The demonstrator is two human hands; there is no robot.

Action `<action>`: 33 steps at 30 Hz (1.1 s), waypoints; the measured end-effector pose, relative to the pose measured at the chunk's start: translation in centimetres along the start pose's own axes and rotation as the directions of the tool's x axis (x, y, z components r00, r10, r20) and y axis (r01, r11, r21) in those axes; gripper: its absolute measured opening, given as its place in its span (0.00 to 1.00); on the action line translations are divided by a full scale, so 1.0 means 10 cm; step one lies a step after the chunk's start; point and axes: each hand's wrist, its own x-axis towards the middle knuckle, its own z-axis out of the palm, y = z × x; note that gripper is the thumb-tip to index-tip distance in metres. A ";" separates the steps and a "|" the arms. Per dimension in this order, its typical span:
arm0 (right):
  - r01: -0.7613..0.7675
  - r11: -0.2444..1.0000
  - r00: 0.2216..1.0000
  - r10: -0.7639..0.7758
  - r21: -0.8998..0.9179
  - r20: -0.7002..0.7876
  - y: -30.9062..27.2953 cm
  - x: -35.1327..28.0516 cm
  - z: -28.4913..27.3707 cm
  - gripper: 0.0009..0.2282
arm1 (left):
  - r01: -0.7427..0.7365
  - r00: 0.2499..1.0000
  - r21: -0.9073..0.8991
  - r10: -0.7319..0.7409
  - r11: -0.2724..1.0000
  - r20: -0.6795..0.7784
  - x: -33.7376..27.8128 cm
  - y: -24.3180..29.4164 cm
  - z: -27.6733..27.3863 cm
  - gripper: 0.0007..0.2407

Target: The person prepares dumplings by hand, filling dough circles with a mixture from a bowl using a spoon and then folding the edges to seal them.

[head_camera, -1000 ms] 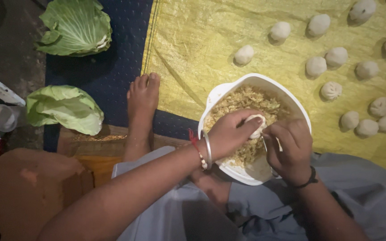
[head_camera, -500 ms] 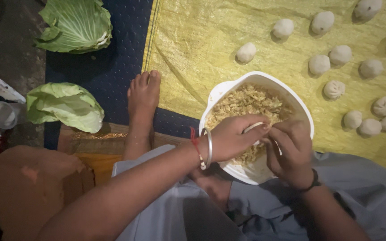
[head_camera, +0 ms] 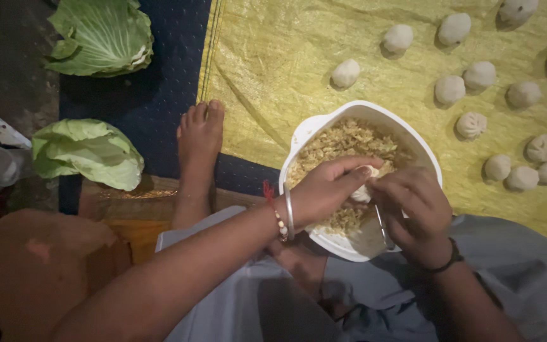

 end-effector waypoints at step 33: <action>-0.263 0.707 0.894 0.434 0.656 -0.110 0.18 -0.28 0.18 0.22 | 0.154 0.987 -0.308 -0.129 0.939 0.098 -0.02 0.06 0.10 0.18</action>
